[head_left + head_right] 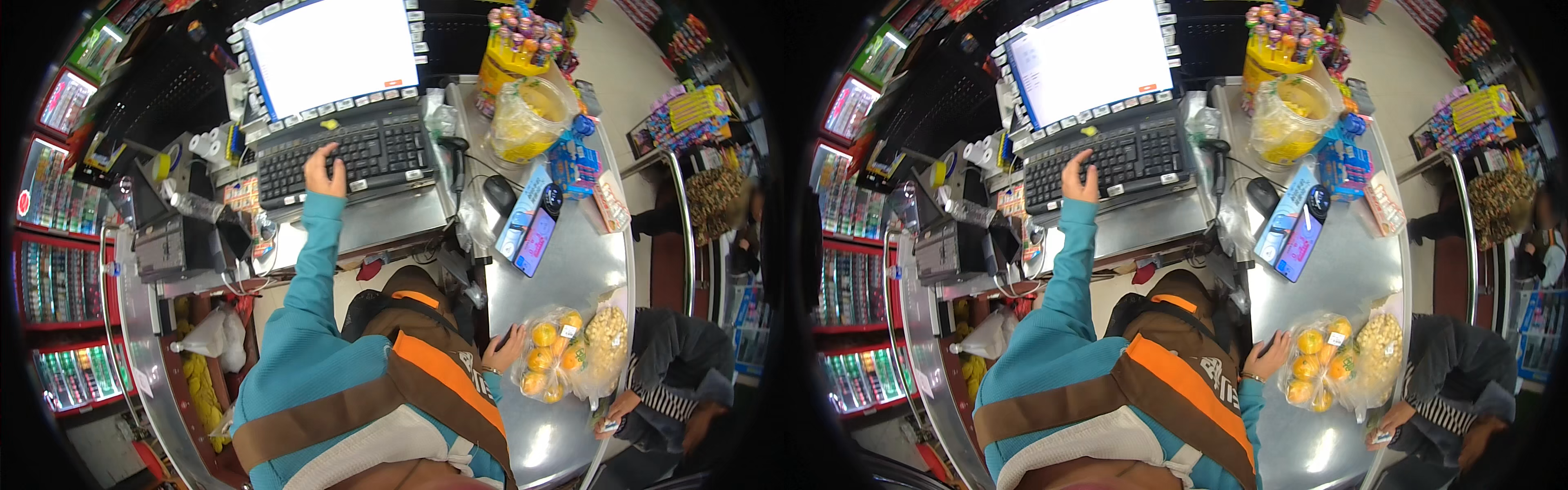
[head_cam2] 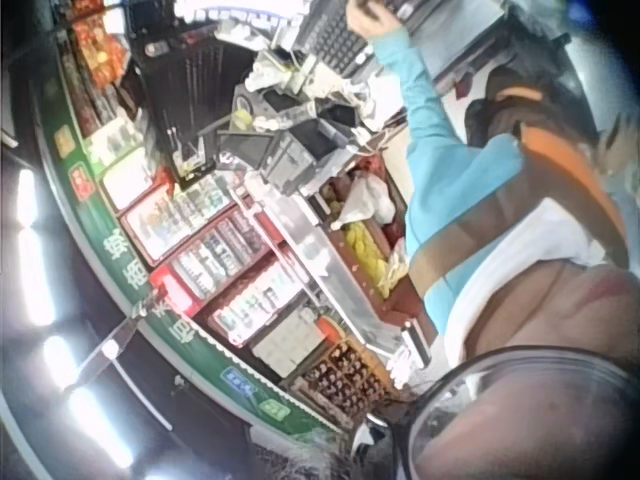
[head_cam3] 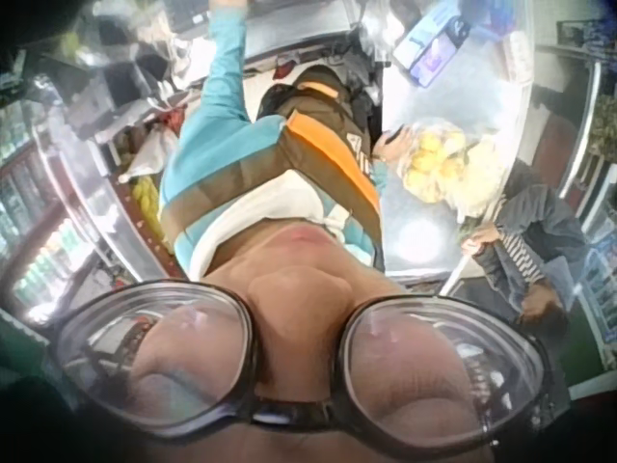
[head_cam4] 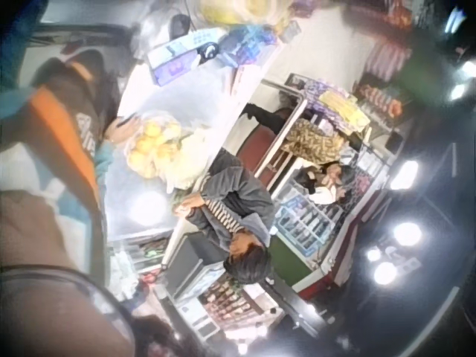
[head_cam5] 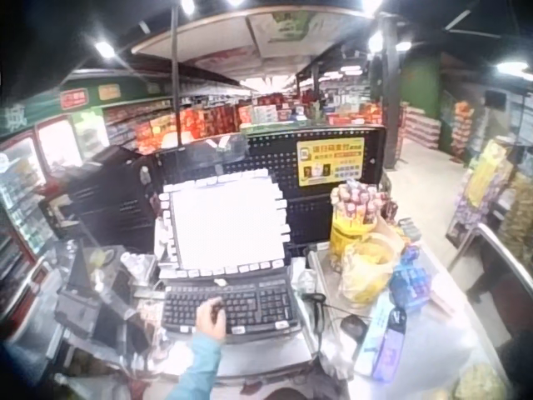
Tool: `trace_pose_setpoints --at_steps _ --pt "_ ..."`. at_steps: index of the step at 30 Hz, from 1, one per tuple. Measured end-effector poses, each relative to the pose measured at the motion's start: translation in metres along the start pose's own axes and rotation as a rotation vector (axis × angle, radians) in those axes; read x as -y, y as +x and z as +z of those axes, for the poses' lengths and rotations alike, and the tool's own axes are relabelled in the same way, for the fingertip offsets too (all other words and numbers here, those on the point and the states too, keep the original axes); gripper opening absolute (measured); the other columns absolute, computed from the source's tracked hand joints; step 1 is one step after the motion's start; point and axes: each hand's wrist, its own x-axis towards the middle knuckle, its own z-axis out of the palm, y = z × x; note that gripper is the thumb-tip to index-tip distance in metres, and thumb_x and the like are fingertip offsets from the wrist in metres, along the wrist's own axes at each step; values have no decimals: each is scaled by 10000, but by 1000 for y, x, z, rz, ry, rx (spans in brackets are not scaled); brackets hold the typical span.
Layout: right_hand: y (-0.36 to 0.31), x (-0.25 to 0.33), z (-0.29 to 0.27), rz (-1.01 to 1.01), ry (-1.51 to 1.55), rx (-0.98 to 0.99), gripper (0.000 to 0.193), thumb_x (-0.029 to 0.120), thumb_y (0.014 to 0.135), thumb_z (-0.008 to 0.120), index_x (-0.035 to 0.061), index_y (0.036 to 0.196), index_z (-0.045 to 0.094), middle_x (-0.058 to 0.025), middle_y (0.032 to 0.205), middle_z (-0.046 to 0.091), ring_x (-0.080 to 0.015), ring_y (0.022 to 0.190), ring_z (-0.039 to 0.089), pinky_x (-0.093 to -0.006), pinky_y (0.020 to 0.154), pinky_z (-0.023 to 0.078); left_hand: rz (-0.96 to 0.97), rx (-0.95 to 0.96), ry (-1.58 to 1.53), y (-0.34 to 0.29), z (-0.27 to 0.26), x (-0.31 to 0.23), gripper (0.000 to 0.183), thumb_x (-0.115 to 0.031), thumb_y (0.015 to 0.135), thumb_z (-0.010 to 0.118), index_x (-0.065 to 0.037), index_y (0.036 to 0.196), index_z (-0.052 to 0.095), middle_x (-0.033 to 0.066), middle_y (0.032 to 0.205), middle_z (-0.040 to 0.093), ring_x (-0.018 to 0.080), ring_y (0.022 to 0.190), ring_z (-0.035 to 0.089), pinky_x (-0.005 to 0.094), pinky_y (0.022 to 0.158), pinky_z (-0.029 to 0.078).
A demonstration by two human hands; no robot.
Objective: The person secures a roll of tape on the counter, then scans two bags of produce, accepts cash payment, retrieves change from the cash drawer, and places the items into a plastic bag for the customer.
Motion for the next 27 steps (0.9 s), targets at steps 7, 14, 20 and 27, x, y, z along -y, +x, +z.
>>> trace_pose_setpoints --at_steps 7,14,20,27 --pt "12 1 5 -23 -55 22 507 128 817 499 7 1307 448 -217 1384 401 -402 1288 352 -494 1057 264 26 66 465 8 -59 90 397 -293 863 568 -113 1216 554 91 1305 507 361 1236 394 462 1030 299" --pt "12 2 4 -42 -77 5 489 113 827 497 13 1304 455 -210 1372 419 -390 1273 379 -490 1045 288 158 223 519 23 -52 105 425 -351 876 554 -179 1264 543 73 1346 482 368 1265 371 474 1032 295" --pt "11 4 4 -35 -120 2 477 118 832 500 20 1298 464 -206 1368 426 -383 1268 388 -479 1037 301 182 198 598 33 -37 99 414 -362 860 572 -165 1224 574 99 1347 472 376 1276 347 491 1030 291" --pt "12 3 6 -12 -102 -9 459 115 832 498 21 1281 479 -201 1364 432 -378 1267 391 -476 1038 296 213 141 600 33 -30 104 414 -369 852 584 -141 1198 578 102 1348 469 373 1285 332 495 1041 268"
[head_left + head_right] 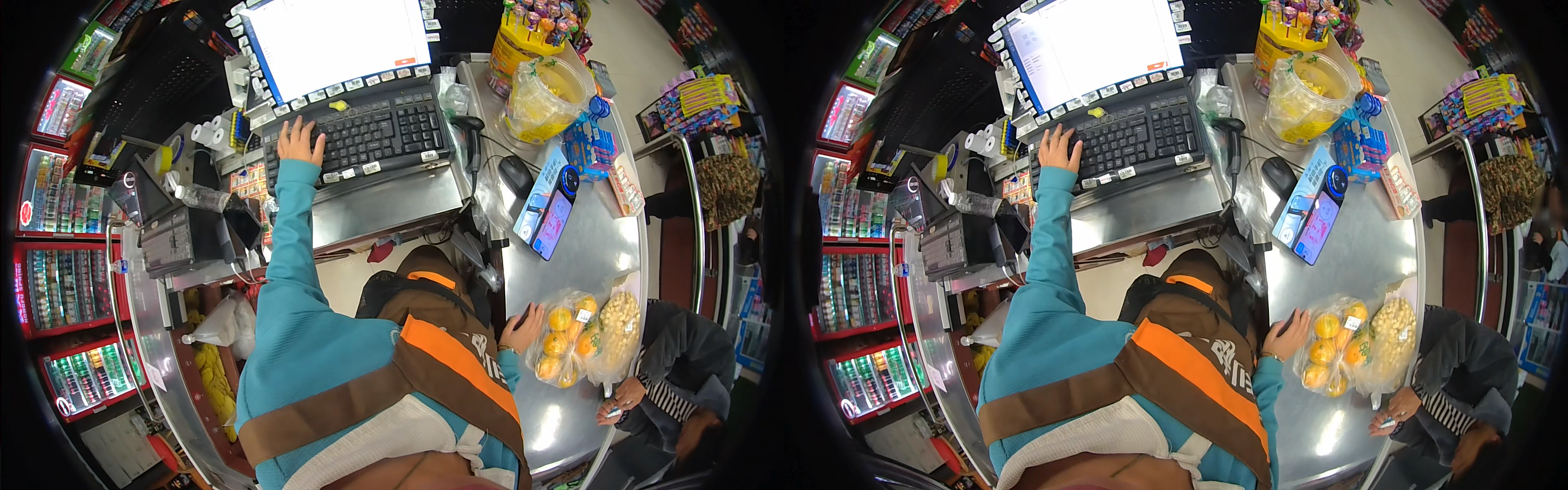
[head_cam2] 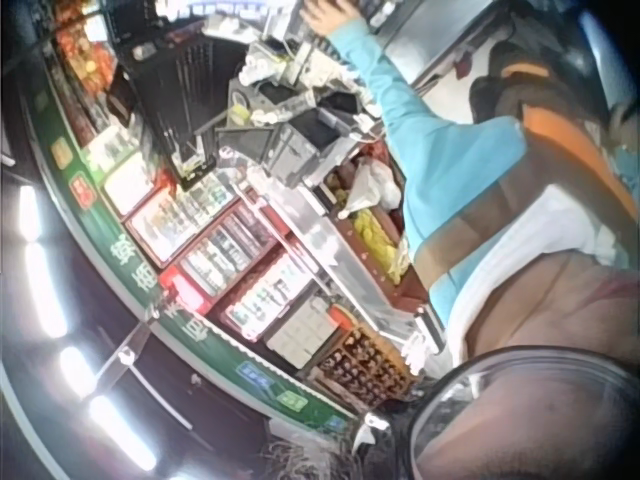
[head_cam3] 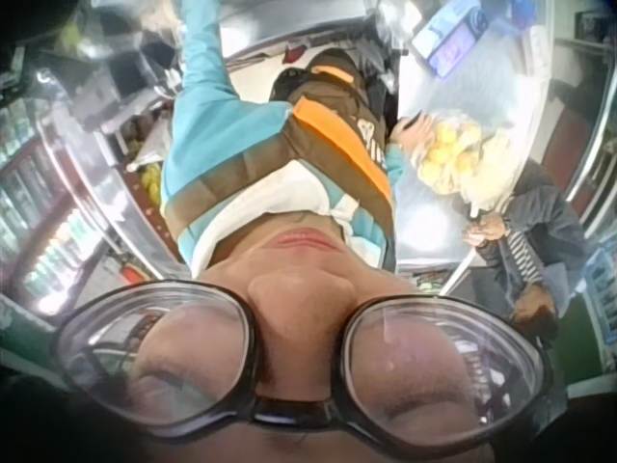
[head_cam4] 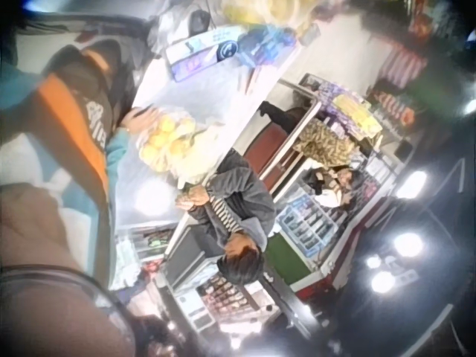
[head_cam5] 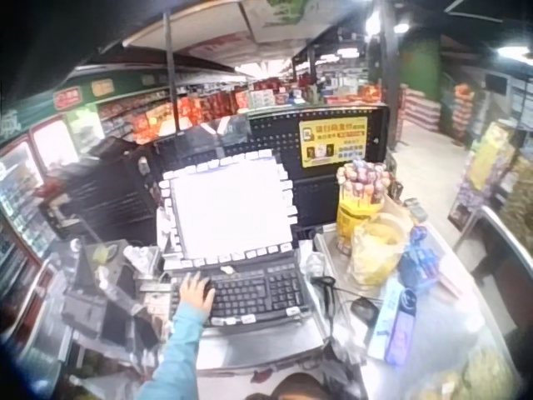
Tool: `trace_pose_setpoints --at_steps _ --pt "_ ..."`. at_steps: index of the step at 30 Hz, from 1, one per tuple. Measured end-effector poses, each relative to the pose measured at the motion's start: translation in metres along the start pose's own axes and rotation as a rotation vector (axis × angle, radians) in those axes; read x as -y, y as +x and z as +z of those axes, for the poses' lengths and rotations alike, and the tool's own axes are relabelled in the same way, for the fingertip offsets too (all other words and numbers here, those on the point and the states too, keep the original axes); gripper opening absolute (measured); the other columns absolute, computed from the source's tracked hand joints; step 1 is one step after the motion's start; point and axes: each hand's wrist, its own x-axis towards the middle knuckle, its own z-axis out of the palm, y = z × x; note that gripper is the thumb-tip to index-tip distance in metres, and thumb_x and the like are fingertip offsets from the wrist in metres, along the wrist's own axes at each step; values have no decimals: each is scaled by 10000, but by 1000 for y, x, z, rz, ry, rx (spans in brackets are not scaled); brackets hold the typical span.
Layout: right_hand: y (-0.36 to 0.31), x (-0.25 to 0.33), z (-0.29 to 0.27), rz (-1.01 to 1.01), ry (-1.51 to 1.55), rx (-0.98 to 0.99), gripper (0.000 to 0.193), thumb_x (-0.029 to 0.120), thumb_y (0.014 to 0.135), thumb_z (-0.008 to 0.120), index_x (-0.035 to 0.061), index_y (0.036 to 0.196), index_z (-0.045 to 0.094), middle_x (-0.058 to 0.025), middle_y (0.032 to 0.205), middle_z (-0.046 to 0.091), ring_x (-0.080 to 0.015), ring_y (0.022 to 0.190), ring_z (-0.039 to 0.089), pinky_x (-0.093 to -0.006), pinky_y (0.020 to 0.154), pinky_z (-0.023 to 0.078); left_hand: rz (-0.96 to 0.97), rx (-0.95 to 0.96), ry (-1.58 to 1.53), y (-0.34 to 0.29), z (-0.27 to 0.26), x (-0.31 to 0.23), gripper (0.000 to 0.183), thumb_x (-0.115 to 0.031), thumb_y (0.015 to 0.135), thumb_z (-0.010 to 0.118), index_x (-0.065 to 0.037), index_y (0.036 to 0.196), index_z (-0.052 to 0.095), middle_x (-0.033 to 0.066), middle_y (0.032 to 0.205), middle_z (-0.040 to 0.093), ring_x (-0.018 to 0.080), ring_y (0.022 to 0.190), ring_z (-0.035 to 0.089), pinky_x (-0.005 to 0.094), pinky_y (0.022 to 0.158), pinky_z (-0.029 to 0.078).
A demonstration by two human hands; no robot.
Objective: The person secures a roll of tape on the counter, then scans two bags of produce, accepts cash payment, retrieves change from the cash drawer, and places the items into a plastic bag for the customer.
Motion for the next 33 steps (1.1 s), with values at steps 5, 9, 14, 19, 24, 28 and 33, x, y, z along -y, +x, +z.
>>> trace_pose_setpoints --at_steps 5,9,14,19,24,28,33 --pt "1 2 -1 25 24 17 458 107 836 490 16 1285 473 -204 1367 427 -384 1268 385 -484 1041 289 -8 9 -2 2 -7 -11 424 -356 846 597 -124 1200 575 104 1349 468 368 1294 325 495 1043 262" --pt "2 6 0 28 26 5 467 106 838 488 6 1293 459 -211 1374 413 -396 1275 370 -492 1048 276 65 -79 -64 0 -28 -48 365 -238 812 615 -107 1151 589 97 1293 513 368 1259 366 486 1033 283" --pt "2 11 2 59 15 21 497 121 832 499 2 1310 434 -212 1397 380 -402 1297 335 -495 1066 249 258 42 -579 -47 -46 -159 342 -88 667 614 -67 1009 617 137 1108 598 376 1059 518 489 971 359" --pt "3 11 3 103 -2 88 518 139 826 517 15 1320 424 -218 1409 359 -395 1317 305 -492 1079 226 714 777 -1045 -155 -56 -291 254 -159 740 599 -37 960 630 189 861 637 360 810 604 450 733 482" --pt "2 9 2 111 29 72 535 135 806 541 20 1317 431 -229 1400 364 -396 1313 312 -479 1082 231 690 1106 -504 -189 10 -296 429 -354 826 554 -9 1081 557 194 1139 576 370 1080 514 478 917 374" --pt "-2 8 -2 101 60 35 520 122 783 554 5 1283 466 -258 1347 410 -417 1263 370 -487 1066 270 540 1523 -510 -216 67 -278 497 -447 856 513 -46 1141 581 212 1126 599 359 1073 545 439 919 426" --pt "-13 9 -17 192 117 112 478 183 814 575 45 1262 480 -217 1390 379 -384 1291 348 -470 1058 280 380 1679 -549 -238 125 -268 530 -475 869 517 -67 1201 582 171 1212 577 357 1095 543 403 951 424"
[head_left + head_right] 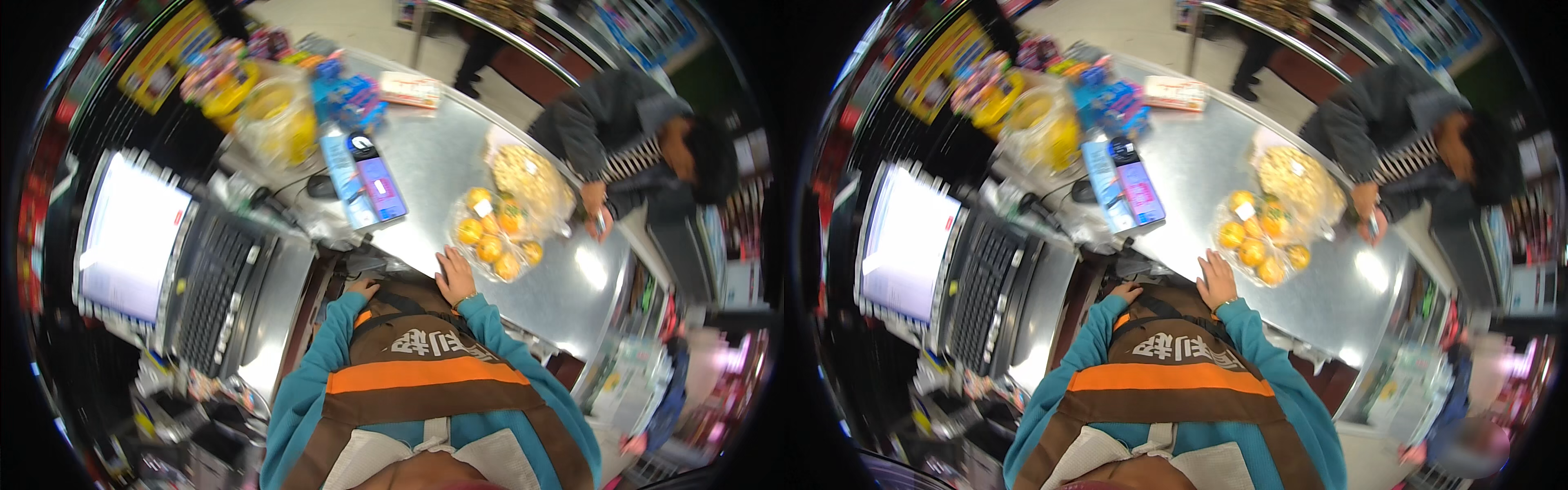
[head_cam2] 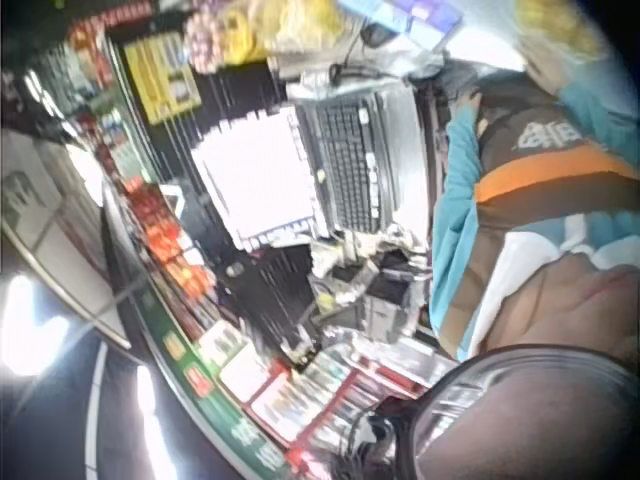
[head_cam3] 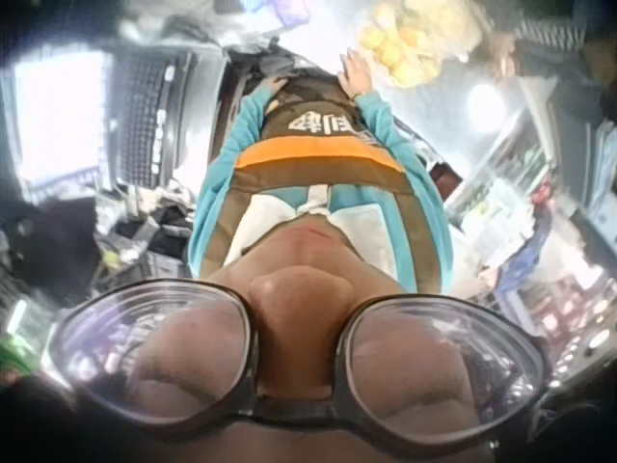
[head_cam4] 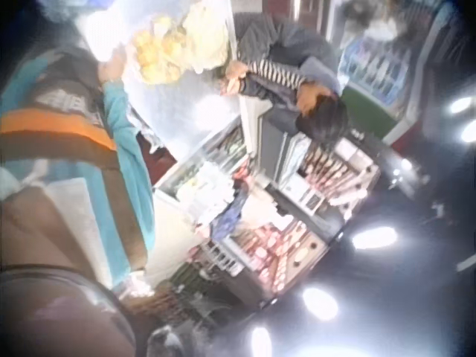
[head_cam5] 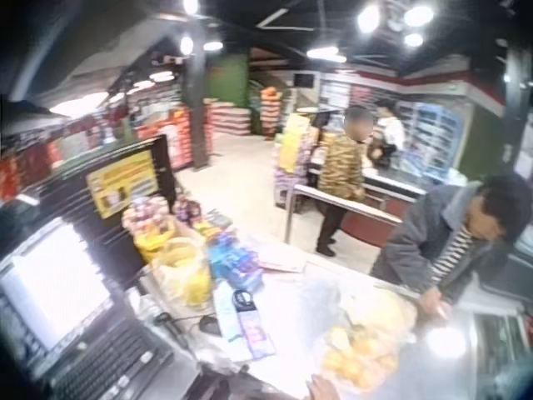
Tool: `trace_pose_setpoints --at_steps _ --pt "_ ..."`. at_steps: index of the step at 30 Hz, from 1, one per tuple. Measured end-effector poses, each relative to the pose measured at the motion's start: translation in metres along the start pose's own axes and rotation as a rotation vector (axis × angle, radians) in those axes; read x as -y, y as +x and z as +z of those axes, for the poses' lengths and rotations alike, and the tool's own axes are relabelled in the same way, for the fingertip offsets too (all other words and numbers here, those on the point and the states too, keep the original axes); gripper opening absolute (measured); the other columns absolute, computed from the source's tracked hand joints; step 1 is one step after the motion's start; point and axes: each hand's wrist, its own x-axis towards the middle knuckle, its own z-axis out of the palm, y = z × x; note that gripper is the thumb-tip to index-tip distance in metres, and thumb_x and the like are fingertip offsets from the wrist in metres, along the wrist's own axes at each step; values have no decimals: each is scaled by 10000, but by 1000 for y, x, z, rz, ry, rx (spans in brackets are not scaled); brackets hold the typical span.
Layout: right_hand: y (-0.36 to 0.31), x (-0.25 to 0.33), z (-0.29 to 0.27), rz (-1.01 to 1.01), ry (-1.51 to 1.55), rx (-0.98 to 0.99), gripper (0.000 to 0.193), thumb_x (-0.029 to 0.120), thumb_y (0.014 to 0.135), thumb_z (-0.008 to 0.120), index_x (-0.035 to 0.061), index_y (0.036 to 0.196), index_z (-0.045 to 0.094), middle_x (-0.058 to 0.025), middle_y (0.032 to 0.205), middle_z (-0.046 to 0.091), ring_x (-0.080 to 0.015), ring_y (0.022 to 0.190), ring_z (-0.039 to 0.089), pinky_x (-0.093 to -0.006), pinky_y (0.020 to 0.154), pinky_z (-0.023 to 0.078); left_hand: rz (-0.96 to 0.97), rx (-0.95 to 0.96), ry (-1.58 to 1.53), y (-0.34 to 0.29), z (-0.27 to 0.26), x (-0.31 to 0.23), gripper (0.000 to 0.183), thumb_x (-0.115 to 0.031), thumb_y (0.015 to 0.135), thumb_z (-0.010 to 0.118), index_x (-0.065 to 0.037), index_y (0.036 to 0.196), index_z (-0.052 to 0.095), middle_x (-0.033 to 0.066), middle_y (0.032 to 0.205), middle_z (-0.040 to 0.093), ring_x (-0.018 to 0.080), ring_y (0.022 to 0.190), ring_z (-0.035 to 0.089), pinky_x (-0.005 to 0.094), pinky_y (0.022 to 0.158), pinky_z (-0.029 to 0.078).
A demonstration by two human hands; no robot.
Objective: The person secures a roll of tape on the counter, then scans two bags of produce, accepts cash payment, retrieves change from the cash drawer, and places the items into a plastic bag for the customer.
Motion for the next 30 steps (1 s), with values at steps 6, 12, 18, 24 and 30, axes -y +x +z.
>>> trace_pose_setpoints --at_steps 6,12,18,24,30 --pt "-17 4 -21 -27 171 -47 326 157 829 586 71 1144 582 -165 1152 595 -334 1095 545 -404 921 431 -281 4 -288 39 6 32 491 -458 880 504 -89 1189 600 184 1166 600 361 1009 589 427 884 464" --pt "-65 -9 -44 299 312 -162 237 170 864 550 110 1085 611 -112 819 653 -320 759 612 -407 720 491 -401 129 -231 2 -15 63 486 -454 881 504 -89 1187 601 185 1164 601 362 1008 589 428 882 464" --pt "-119 -30 -40 622 194 -342 206 122 862 542 91 1050 622 -106 786 650 -272 691 626 -363 630 507 -369 172 -66 14 -31 44 482 -450 882 504 -88 1185 601 185 1162 602 362 1006 590 428 881 465" --pt "-114 -54 -24 546 -4 -539 41 100 814 555 111 847 575 -79 634 596 -272 558 587 -361 523 480 -323 205 31 33 -34 13 478 -446 883 503 -87 1183 602 186 1160 602 363 1005 590 428 879 465" --pt "-105 -66 -23 541 -53 -625 44 117 781 565 126 823 562 -69 602 582 -264 544 577 -373 511 466 -299 211 93 46 -40 -8 473 -442 884 503 -87 1181 602 186 1157 603 364 1003 590 428 878 466"
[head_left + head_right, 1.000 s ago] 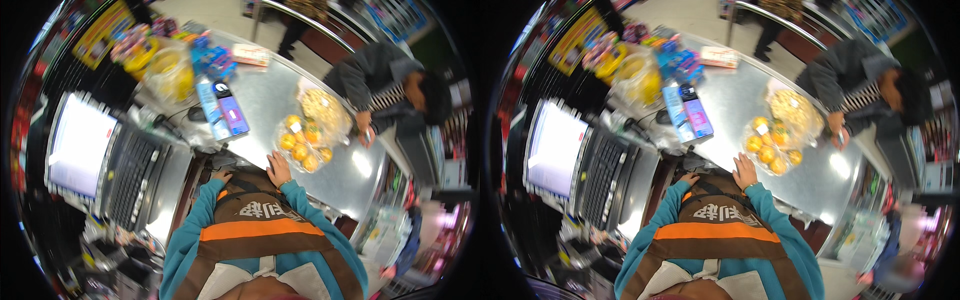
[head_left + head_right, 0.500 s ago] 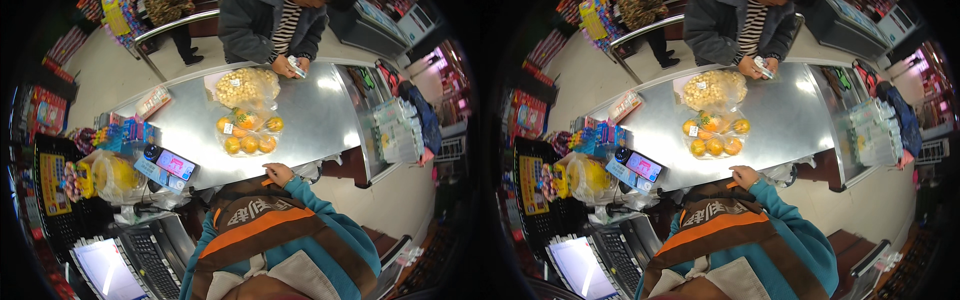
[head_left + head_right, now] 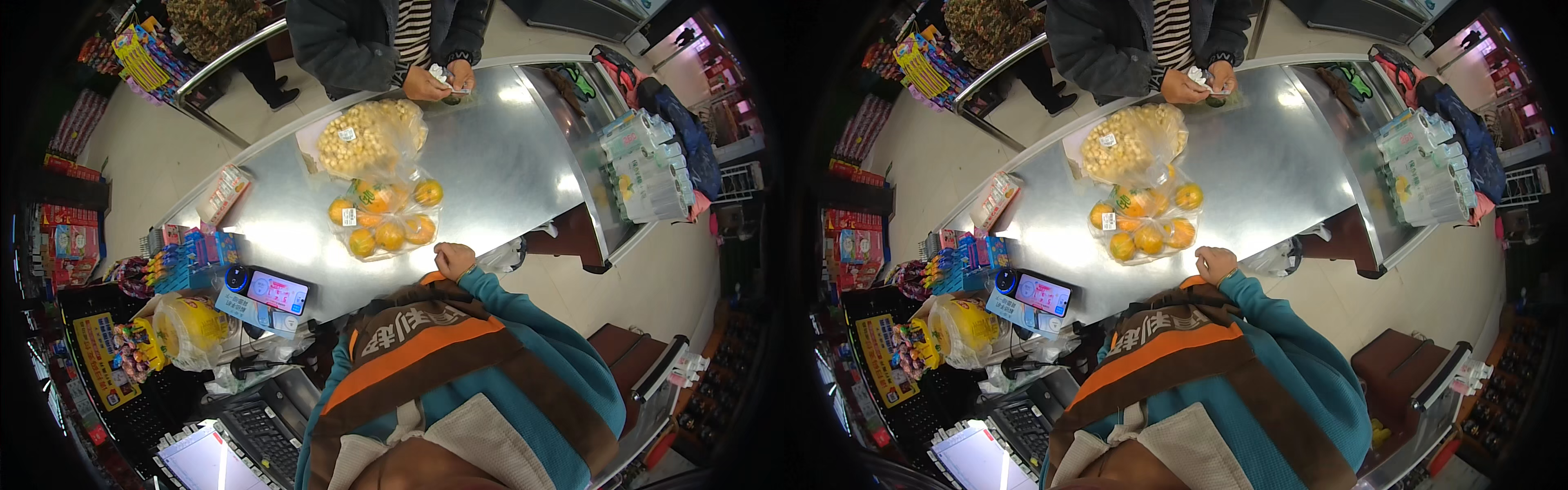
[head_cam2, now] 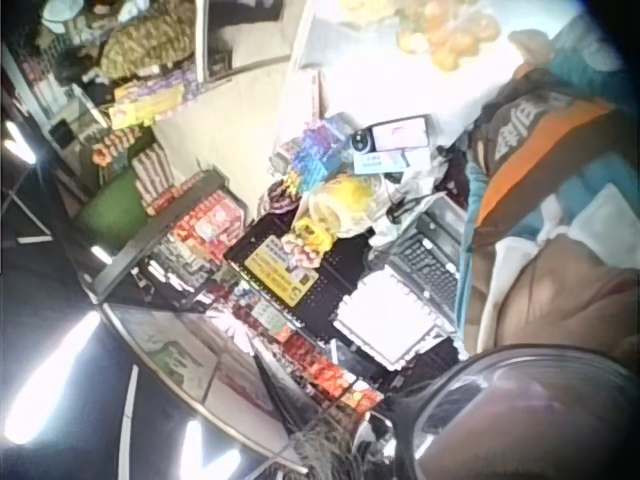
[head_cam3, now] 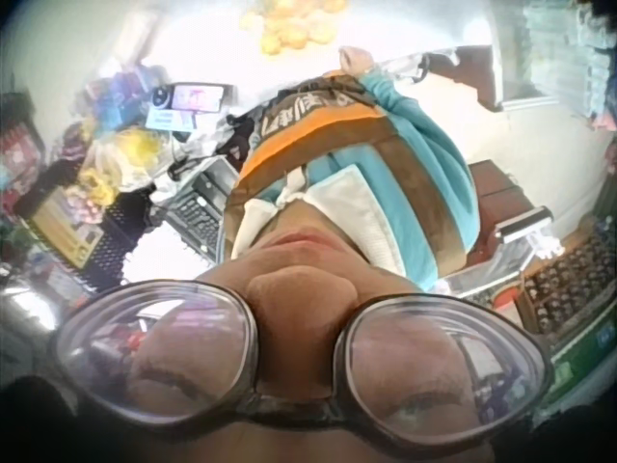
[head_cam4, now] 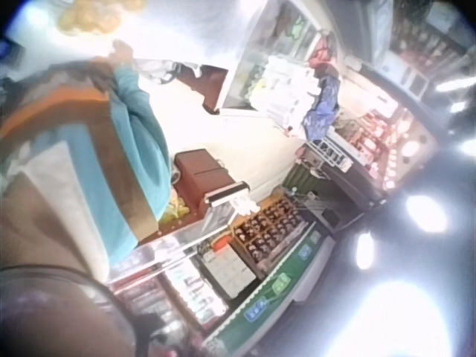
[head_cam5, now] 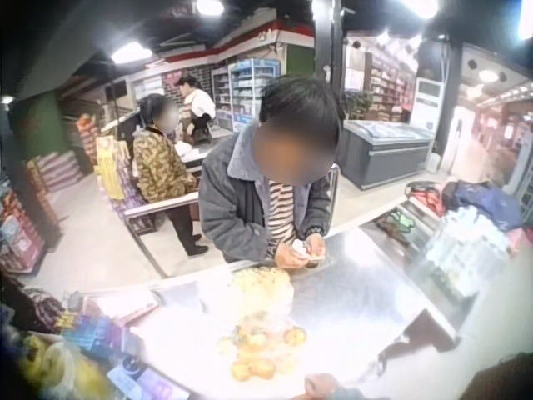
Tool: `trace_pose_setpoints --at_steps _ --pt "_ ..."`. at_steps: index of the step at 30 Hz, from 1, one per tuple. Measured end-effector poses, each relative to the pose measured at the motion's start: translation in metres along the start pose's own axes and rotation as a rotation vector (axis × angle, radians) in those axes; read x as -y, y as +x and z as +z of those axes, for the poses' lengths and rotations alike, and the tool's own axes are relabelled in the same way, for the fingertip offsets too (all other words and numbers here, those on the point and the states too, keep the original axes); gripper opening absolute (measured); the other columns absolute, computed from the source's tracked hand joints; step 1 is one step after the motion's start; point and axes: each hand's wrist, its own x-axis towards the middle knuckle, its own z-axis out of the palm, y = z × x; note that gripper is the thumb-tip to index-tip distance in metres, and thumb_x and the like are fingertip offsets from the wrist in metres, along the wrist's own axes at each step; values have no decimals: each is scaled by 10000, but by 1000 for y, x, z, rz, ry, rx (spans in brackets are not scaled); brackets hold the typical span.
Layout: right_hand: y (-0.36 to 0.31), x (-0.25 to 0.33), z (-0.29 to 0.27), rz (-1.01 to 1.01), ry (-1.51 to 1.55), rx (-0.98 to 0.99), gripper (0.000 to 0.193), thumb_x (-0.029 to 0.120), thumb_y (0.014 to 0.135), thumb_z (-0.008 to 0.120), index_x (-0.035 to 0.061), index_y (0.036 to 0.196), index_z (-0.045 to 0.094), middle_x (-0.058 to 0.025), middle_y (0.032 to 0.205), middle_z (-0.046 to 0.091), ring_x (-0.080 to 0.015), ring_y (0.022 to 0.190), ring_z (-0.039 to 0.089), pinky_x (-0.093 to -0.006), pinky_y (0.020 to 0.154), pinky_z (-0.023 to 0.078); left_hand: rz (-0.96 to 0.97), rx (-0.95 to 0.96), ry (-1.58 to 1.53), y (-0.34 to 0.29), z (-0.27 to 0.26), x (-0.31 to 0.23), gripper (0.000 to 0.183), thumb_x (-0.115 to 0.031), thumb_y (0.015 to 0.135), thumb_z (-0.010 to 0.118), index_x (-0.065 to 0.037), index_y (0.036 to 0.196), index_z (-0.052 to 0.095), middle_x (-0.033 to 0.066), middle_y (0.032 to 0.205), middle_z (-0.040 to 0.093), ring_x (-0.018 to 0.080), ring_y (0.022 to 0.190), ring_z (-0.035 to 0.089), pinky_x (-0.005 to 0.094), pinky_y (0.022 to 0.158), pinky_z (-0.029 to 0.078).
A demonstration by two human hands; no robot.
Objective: The person secures a roll of tape on the counter, then scans two bags of produce, accepts cash payment, retrieves change from the cash drawer, and places the items into a plastic bag for the customer.
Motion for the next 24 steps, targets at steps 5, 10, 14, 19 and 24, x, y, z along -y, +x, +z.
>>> trace_pose_setpoints --at_steps 5,10,14,19,24 --pt "1 1 -1 -8 -26 4 38 89 773 571 108 806 565 -70 610 584 -256 529 578 -353 499 472 4 4 40 2 -5 -13 470 -438 885 503 -86 1179 602 187 1156 603 364 1002 591 428 876 466" --pt "1 1 -1 11 -29 15 41 94 770 571 113 806 565 -65 599 574 -254 524 571 -352 505 470 9 -3 57 2 -9 -20 466 -435 886 503 -86 1178 603 187 1154 604 365 1001 591 428 875 466" --pt "0 0 0 -15 -23 -10 47 107 764 573 129 805 568 -48 581 559 -242 515 562 -354 504 463 2 -16 50 -2 -6 -14 463 -432 886 503 -85 1176 603 187 1153 604 365 1000 591 429 874 467" --pt "2 -2 -1 -51 -3 -5 50 114 765 574 130 813 570 -45 585 564 -239 516 566 -349 497 462 -7 -28 35 -6 3 0 459 -429 887 503 -85 1175 603 188 1151 605 366 999 592 429 872 467" --pt "9 5 -6 175 8 78 97 137 807 576 109 897 595 -54 584 553 -218 505 556 -316 494 453 -14 -29 28 -8 13 8 456 -425 888 503 -84 1173 604 188 1149 605 366 997 592 429 871 467"
